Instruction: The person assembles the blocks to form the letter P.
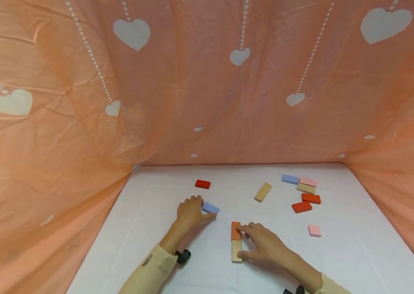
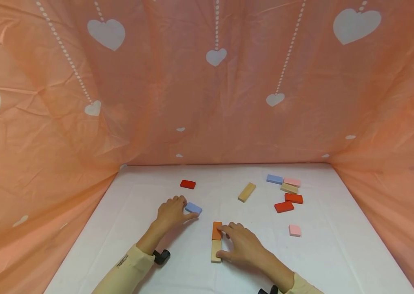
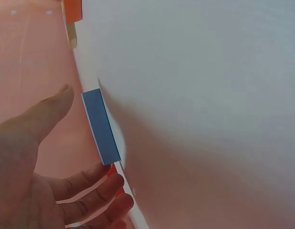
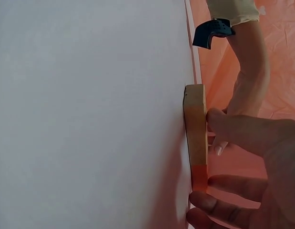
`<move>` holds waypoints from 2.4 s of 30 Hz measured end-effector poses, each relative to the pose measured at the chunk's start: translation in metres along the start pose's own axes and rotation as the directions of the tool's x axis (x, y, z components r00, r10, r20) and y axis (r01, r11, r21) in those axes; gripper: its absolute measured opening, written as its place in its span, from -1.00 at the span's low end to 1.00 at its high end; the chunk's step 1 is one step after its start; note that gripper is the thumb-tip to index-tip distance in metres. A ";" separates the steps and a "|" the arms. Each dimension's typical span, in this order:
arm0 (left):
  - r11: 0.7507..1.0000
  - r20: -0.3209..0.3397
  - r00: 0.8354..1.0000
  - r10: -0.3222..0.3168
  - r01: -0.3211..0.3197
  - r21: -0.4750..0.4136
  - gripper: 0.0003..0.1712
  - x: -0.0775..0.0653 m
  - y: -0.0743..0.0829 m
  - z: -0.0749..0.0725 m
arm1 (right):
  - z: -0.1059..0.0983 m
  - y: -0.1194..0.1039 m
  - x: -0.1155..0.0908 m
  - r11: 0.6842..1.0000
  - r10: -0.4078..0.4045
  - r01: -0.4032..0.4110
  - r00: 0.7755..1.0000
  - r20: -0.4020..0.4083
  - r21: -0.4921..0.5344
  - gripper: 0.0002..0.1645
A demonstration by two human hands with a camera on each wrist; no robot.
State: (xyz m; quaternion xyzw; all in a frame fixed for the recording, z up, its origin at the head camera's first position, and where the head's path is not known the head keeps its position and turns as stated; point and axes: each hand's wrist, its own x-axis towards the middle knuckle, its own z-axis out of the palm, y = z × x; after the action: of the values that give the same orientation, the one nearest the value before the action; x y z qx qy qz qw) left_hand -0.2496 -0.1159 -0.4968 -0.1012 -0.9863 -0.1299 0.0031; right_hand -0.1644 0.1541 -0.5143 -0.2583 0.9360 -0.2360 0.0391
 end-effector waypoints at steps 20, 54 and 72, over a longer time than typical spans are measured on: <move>0.997 0.045 0.996 0.073 -0.073 -0.006 -0.31 0.014 0.009 0.001 | -0.001 0.004 0.005 0.999 -0.024 0.023 0.999 0.022 0.044 -0.20; 0.917 0.214 0.893 0.395 -0.368 -0.154 -0.37 0.044 0.028 0.007 | 0.001 0.009 0.005 0.997 -0.042 0.041 0.999 0.005 0.060 -0.23; 0.913 0.258 0.877 0.406 -0.376 -0.159 -0.40 0.044 0.038 0.010 | -0.001 0.007 0.005 0.997 -0.029 0.027 0.999 0.022 0.073 -0.23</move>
State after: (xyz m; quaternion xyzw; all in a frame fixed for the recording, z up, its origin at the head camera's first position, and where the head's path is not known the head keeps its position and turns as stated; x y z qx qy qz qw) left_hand -0.2854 -0.0690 -0.4953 -0.3161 -0.9273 -0.1620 -0.1183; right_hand -0.1722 0.1577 -0.5163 -0.2724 0.9227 -0.2672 0.0557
